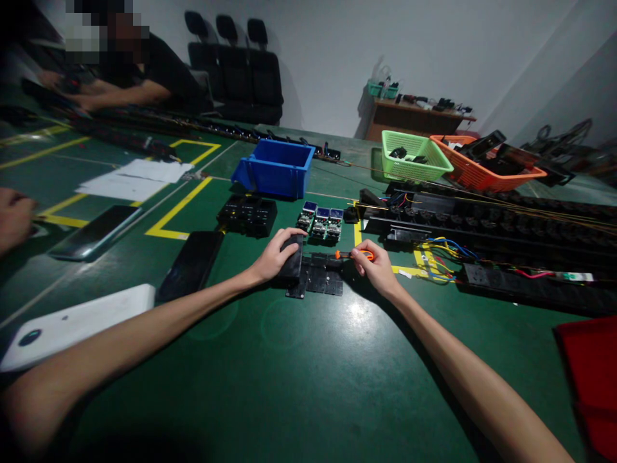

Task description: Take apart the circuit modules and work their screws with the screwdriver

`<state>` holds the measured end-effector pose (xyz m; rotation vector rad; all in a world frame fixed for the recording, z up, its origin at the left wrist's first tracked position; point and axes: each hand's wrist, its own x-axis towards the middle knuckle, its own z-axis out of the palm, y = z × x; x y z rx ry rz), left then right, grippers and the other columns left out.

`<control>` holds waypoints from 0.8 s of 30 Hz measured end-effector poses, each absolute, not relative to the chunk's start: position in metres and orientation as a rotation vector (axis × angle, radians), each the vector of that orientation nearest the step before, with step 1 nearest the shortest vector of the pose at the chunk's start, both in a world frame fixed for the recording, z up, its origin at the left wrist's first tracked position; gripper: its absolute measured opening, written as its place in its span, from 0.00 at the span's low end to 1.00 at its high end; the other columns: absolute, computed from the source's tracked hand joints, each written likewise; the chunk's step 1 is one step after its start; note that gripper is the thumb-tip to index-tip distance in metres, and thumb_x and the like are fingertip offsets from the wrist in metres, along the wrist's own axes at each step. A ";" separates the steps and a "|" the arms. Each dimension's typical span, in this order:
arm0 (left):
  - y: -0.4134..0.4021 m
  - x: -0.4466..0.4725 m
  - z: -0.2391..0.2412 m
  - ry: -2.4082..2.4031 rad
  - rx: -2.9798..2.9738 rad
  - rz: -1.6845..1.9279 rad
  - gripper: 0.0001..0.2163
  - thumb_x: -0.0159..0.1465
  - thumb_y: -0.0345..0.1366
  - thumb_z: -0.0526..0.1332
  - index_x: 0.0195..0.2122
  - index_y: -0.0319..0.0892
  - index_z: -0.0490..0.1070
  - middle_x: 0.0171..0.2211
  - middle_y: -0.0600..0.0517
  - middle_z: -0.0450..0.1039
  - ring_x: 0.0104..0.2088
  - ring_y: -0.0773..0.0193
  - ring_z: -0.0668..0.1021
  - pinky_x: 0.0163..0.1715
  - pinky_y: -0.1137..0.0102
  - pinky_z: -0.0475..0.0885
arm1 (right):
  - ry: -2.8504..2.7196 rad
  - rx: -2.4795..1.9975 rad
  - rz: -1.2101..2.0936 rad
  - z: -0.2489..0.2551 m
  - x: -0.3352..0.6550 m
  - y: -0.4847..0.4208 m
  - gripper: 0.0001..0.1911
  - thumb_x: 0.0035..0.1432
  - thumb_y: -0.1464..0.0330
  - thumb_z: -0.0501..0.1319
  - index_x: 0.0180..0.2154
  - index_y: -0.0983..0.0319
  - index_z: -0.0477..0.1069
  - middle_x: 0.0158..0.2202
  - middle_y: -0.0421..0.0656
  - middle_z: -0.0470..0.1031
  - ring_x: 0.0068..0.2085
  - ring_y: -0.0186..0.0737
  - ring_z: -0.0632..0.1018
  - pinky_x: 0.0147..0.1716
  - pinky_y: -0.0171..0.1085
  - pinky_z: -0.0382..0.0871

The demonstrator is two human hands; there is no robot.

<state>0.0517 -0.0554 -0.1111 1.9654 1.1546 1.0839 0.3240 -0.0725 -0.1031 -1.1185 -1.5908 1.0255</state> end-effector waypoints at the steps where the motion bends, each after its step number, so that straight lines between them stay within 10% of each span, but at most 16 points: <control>1: -0.055 0.052 -0.111 1.156 1.966 1.084 0.15 0.65 0.35 0.52 0.51 0.45 0.67 0.46 0.49 0.68 0.48 0.59 0.70 0.56 0.62 0.62 | -1.591 -1.116 1.027 -0.103 0.324 -0.073 0.13 0.59 0.59 0.62 0.30 0.61 0.65 0.17 0.33 0.64 0.18 0.28 0.64 0.21 0.31 0.56; 24: -0.053 0.052 -0.114 1.134 1.976 1.104 0.14 0.65 0.35 0.52 0.51 0.44 0.67 0.45 0.49 0.67 0.48 0.59 0.70 0.55 0.62 0.63 | -1.581 -1.094 1.055 -0.103 0.324 -0.072 0.13 0.60 0.58 0.61 0.31 0.61 0.66 0.18 0.34 0.64 0.19 0.29 0.64 0.20 0.31 0.55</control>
